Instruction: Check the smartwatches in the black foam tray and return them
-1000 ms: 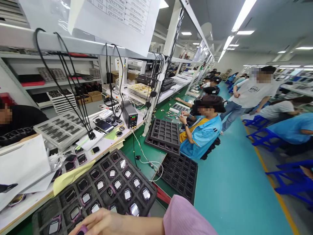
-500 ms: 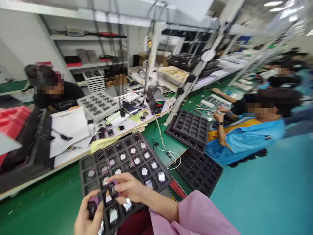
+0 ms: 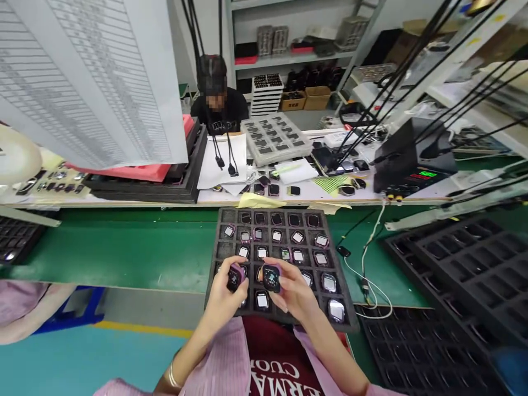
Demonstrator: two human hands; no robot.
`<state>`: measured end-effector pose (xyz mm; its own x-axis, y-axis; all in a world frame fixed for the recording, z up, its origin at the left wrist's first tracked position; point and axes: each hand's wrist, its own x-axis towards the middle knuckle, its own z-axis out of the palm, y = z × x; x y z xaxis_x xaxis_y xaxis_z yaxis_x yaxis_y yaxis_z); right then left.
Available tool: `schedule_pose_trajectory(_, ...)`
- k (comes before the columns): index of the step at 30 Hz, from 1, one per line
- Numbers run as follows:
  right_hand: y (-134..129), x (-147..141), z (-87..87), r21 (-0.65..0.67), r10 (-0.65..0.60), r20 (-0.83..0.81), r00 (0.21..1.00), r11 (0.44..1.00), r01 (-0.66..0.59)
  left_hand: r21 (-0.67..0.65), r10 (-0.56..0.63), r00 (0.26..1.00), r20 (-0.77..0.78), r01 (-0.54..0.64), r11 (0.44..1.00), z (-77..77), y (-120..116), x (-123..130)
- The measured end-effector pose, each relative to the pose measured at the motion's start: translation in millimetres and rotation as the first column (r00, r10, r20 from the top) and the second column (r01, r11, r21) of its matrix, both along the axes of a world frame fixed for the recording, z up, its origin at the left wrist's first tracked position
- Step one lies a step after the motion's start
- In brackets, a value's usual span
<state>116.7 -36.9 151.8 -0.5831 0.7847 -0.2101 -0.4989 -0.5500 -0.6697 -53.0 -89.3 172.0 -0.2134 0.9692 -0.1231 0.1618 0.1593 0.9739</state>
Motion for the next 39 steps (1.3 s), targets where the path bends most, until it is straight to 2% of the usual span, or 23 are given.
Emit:
schedule_pose_trajectory(4, 1.2, -1.2, 0.5, 0.024, 0.039, 0.036, 0.999, 0.999, -0.040, -0.013, -0.026, 0.999, 0.019, 0.026, 1.000, -3.3, 2.2, -1.0)
schedule_pose_trajectory(8, 4.5, 0.1, 5.2, 0.080, 0.072, 0.077, 0.994, 0.994, -0.078, -0.090, -0.070, 0.980, 0.188, 0.088, 0.992, -4.5, 3.0, -6.2)
schedule_pose_trajectory(13, 5.7, 3.9, 5.0, 0.150, 0.043, 0.134, 0.990, 0.987, -0.063, -0.024, -0.117, 0.887, 0.446, 0.142, 0.990, -4.6, 3.0, -14.6)
schedule_pose_trajectory(17, 2.8, 4.6, 0.9, 0.175, 0.000, 0.204, 0.979, 0.984, -0.036, -0.018, -0.115, 0.822, 0.558, 0.151, 0.988, -7.5, 1.2, -15.9)
schedule_pose_trajectory(24, -2.3, 5.5, 0.8, 0.218, -0.032, 0.237, 0.971, 0.976, -0.021, -0.069, -0.076, 0.809, 0.582, 0.143, 0.987, -4.7, 0.1, -14.5)
schedule_pose_trajectory(35, -2.1, 4.2, 1.0, 0.213, -0.069, 0.234, 0.970, 0.977, 0.018, -0.067, -0.105, 0.820, 0.563, 0.172, 0.983, -5.5, -0.2, -11.2)
schedule_pose_trajectory(39, -3.4, 2.0, -1.4, 0.231, -0.113, 0.287, 0.951, 0.972, 0.046, -0.064, -0.113, 0.813, 0.571, 0.181, 0.981, -5.6, 0.3, -10.6)
